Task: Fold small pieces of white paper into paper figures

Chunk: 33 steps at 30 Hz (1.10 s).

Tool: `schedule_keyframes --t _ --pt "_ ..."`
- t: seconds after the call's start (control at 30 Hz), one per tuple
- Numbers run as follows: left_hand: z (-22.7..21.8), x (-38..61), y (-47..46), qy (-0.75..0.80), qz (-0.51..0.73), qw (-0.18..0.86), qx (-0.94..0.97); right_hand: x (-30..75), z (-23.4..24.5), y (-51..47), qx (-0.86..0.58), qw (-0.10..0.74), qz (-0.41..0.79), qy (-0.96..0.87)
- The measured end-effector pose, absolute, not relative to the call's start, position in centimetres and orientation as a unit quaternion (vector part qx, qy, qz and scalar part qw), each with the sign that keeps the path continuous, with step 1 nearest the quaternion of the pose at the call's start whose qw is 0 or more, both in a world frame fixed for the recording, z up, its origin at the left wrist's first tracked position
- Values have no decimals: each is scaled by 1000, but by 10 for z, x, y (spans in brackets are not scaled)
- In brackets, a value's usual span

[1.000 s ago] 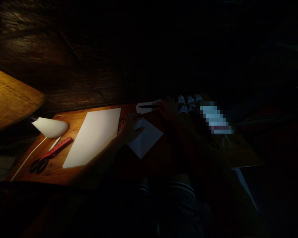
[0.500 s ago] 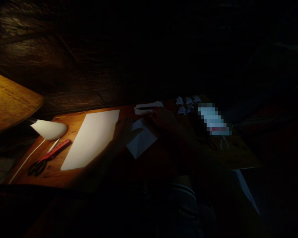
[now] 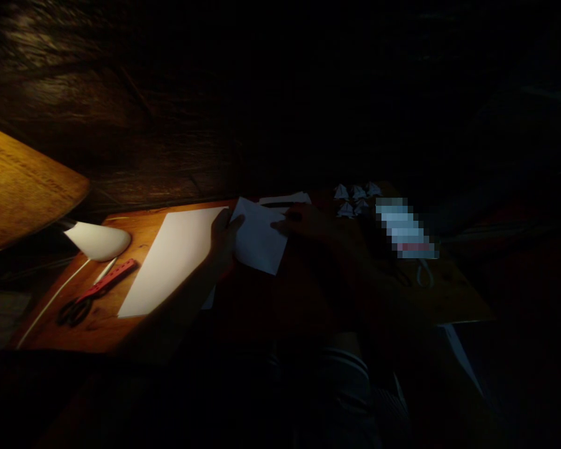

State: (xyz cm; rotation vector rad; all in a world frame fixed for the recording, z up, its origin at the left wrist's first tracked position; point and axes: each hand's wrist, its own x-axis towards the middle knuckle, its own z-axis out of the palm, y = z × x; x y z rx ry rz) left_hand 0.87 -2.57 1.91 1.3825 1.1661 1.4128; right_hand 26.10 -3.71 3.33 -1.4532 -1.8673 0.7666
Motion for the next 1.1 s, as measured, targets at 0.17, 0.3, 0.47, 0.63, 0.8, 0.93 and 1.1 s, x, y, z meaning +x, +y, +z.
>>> schedule_keyframes --t 0.17,0.3,0.47,0.63,0.8,0.93,1.1 --pt "23 8 -27 419 572 494 503 262 32 -33 -543 446 393 -593" --pt "26 7 -29 410 554 526 499 261 34 -36 -528 462 426 -571" --pt "27 7 -27 418 555 529 488 258 38 -42 -526 444 460 -561" --pt "27 7 -26 430 553 546 460 259 38 -41 -511 436 468 -574" --pt "27 7 -28 422 508 570 489 258 31 -36 -526 470 454 -544" --pt "24 10 -27 435 523 546 490 257 31 -36 -547 445 408 -580" --pt "25 11 -25 456 528 484 528 253 37 -41 -551 424 347 -630"
